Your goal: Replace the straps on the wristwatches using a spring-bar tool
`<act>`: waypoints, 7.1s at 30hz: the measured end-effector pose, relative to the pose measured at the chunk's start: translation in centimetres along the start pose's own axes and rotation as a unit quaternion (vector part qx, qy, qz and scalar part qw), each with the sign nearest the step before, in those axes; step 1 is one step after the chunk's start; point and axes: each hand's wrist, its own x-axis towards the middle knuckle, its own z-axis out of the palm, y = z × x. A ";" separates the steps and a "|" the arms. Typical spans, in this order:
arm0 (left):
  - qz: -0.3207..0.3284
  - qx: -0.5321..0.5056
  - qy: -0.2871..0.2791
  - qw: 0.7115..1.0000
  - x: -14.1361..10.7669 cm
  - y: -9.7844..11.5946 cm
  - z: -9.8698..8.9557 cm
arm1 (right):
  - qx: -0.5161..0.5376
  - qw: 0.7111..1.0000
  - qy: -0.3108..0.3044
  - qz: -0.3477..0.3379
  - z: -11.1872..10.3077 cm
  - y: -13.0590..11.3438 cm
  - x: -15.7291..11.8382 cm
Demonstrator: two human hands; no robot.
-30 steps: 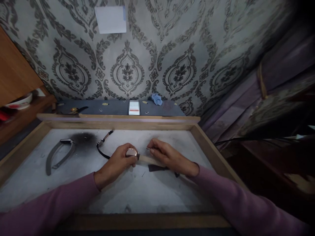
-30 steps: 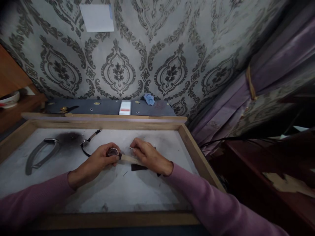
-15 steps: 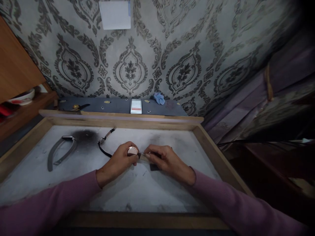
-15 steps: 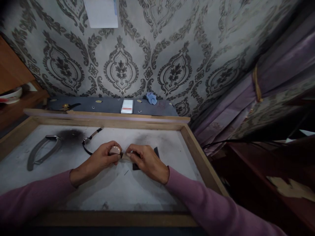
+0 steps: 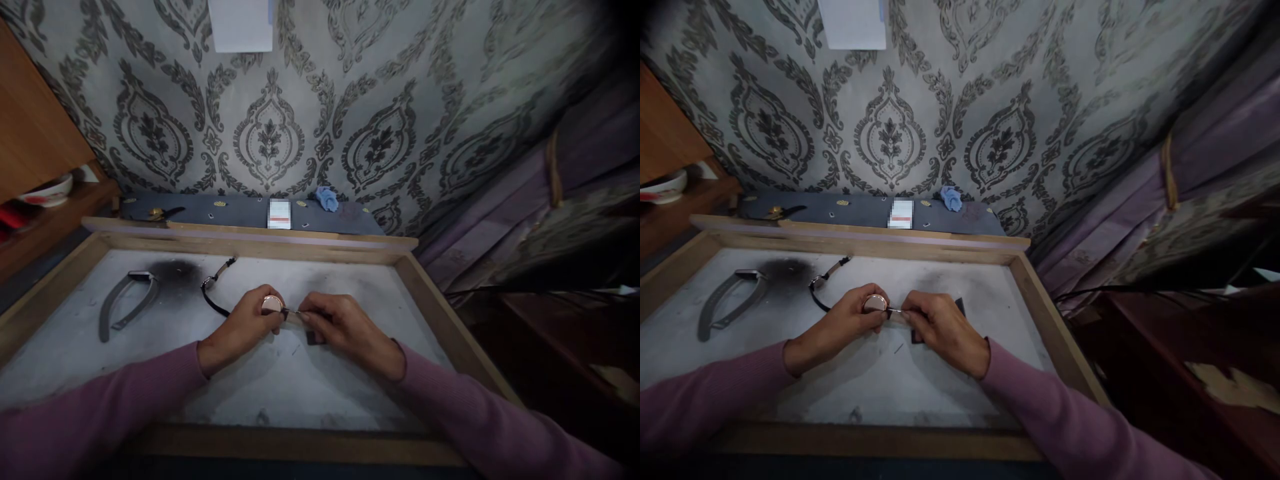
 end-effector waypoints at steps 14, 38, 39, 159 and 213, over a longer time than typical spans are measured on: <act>-0.004 -0.002 0.007 1.000 0.1 -0.2 0.1 | -0.077 0.996 0.013 -0.033 0.5 0.1 0.0; 0.006 -0.014 0.001 1.000 0.1 -0.3 0.1 | -0.076 0.997 0.015 -0.028 0.5 0.4 0.2; 0.004 -0.014 0.001 1.000 0.1 -0.2 0.1 | -0.077 0.997 0.016 -0.027 0.5 0.4 0.2; -0.046 -0.011 -0.008 0.999 -0.1 -0.2 0.2 | -0.055 0.997 0.014 -0.052 0.4 -0.1 0.2; -0.032 0.027 -0.014 0.999 0.2 -0.9 0.0 | -0.076 0.994 0.003 -0.080 0.5 -0.1 0.3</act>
